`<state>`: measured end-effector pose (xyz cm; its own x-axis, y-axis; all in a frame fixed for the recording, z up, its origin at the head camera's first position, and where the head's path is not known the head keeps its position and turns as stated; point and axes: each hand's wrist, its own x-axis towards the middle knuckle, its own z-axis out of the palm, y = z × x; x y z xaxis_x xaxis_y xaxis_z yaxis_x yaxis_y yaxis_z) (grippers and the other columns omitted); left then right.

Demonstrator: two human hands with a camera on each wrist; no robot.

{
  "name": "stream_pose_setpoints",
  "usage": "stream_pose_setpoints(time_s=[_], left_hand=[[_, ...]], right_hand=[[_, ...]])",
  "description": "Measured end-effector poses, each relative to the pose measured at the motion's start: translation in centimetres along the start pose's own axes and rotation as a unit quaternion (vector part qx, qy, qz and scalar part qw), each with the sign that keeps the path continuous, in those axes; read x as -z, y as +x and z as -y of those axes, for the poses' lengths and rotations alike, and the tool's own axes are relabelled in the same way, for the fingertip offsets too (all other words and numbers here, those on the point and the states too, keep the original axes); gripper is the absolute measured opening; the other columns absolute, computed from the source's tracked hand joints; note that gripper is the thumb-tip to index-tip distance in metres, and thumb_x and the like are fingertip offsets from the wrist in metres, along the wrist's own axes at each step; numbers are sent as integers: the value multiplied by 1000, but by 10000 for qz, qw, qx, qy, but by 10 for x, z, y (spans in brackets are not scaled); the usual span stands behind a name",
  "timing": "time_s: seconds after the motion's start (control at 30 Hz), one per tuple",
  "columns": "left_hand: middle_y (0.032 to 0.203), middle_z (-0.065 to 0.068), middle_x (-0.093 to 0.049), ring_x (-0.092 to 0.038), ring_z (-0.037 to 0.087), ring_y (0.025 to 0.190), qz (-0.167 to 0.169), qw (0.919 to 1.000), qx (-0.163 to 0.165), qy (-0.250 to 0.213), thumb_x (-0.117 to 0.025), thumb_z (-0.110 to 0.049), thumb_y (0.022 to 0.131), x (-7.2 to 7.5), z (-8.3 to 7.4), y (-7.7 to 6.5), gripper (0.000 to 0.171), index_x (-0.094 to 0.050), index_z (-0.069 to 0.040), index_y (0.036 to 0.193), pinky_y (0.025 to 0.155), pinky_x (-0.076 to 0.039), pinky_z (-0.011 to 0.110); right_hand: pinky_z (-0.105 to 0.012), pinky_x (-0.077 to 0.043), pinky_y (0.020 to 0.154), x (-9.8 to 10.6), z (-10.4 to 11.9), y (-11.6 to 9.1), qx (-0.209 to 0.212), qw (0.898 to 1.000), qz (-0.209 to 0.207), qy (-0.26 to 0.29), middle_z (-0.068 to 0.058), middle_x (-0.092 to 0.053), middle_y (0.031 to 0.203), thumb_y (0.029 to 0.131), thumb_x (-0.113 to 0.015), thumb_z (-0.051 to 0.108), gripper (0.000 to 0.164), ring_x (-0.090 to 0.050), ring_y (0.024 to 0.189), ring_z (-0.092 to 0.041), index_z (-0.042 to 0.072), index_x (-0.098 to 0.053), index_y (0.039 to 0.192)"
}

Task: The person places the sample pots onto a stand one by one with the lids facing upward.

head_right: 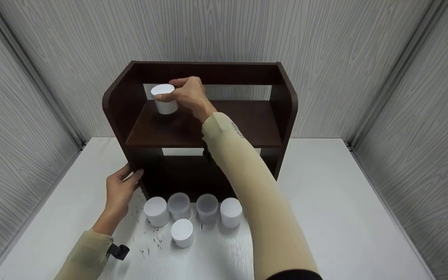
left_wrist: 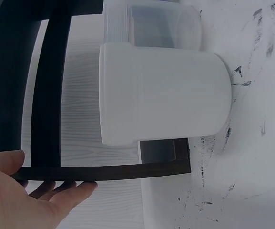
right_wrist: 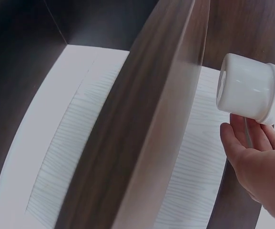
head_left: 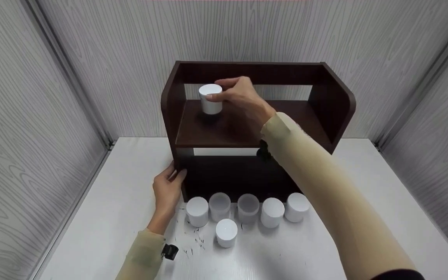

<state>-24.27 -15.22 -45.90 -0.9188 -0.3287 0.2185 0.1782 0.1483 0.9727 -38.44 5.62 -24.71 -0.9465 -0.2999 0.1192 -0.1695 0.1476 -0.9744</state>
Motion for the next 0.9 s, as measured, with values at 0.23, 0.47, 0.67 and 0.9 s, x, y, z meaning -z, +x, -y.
stream_pose_setpoints(time_s=[0.23,0.47,0.67,0.9], left_hand=[[148,24,-57,-59,42,132,-37,9999,-113,-56,-67,-7,102,0,0,0,48,-55,5,147,103,-55,36],[147,23,-58,-59,42,132,-88,9999,-107,-29,-67,-7,102,-2,-2,2,47,-57,5,146,104,-54,39],[151,21,-56,-55,39,137,25,9999,-114,47,-65,-9,104,-2,-2,0,45,-57,5,146,107,-53,40],[149,21,-58,-58,39,134,-44,9999,-94,32,-67,-9,103,-3,-2,1,45,-58,5,145,105,-54,39]], right_hand=[[-31,-59,93,-12,-3,6,-26,9995,19,328,-18,-71,127,80,-93,2,63,-69,111,-23,-8,-65,136],[-31,-60,92,-18,-7,9,-53,9985,40,545,-19,-71,126,80,-92,0,61,-70,110,-24,-8,-67,135],[-33,-60,93,-18,-9,9,70,9981,215,569,-19,-71,124,83,-89,0,58,-70,109,-24,-8,-65,136],[-33,-59,94,-18,-11,11,28,9987,177,480,-19,-72,124,83,-89,0,58,-70,108,-22,-8,-66,136]])
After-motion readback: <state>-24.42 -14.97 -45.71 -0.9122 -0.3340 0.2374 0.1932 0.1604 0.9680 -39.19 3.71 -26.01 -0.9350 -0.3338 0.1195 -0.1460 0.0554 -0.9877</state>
